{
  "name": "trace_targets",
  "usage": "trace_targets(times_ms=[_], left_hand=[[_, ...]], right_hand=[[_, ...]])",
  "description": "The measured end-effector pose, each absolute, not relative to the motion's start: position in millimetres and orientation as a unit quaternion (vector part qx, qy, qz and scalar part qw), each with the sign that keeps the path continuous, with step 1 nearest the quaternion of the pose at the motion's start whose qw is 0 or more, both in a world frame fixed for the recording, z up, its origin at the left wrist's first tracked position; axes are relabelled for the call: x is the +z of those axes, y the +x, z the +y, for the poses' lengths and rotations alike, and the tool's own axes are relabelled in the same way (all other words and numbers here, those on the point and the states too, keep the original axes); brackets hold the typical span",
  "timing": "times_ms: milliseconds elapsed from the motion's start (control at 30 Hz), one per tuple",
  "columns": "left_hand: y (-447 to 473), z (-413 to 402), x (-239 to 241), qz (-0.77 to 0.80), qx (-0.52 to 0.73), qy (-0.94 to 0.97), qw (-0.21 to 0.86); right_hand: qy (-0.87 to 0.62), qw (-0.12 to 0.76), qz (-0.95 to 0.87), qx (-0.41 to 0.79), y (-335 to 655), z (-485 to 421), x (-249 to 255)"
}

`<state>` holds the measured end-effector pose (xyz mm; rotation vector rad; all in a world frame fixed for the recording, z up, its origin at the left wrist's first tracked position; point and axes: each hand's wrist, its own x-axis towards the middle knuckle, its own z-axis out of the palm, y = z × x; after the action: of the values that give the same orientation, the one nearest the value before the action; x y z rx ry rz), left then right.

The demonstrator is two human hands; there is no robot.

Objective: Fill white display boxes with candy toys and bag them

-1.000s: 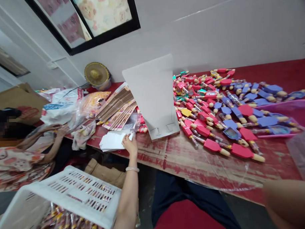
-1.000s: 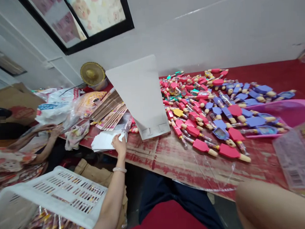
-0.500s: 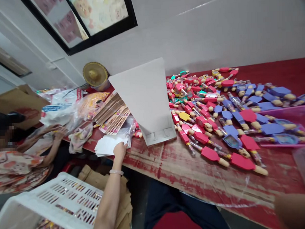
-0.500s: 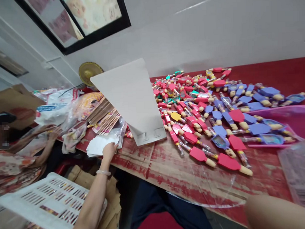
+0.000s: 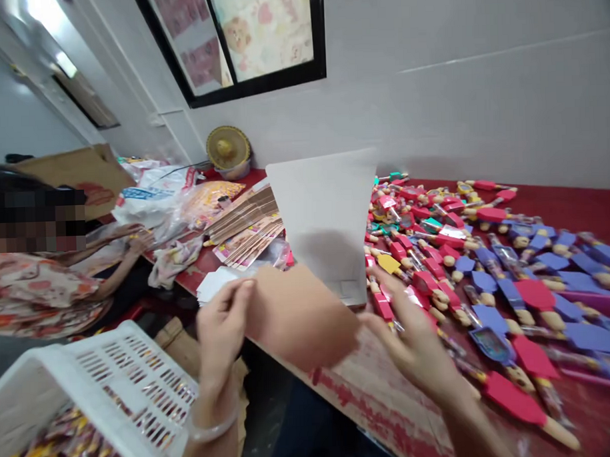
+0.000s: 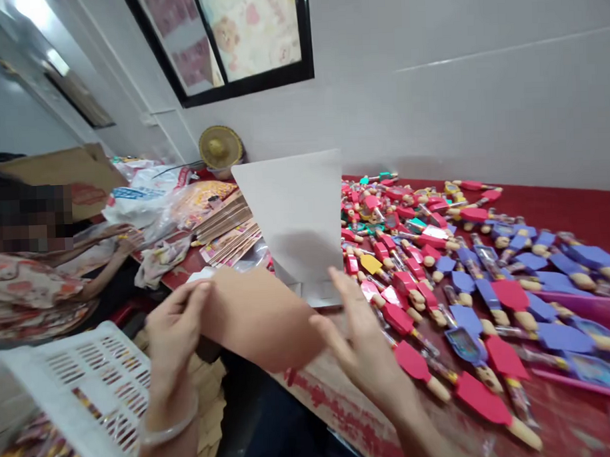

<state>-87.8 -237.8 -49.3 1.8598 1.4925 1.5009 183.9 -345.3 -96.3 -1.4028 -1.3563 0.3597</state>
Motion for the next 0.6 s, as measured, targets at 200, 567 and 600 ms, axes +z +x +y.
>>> trace_targets(times_ms=[200,567,600], left_hand=[[-22.4,-225.2,-113.8,0.499,0.514,0.640,0.276],[21.4,-281.4,-176.1,0.309,0.264,0.389,0.827],[19.3,-279.1,-174.2,0.295,0.250,0.383,0.839]], right_hand=[[-0.594,0.631,-0.371,0.335,157.0,-323.2,-154.3],[-0.460,0.653,-0.212,0.563,160.6,-329.9,-159.6],[-0.439,0.647,-0.187,0.595,158.3,-330.0,-159.8]])
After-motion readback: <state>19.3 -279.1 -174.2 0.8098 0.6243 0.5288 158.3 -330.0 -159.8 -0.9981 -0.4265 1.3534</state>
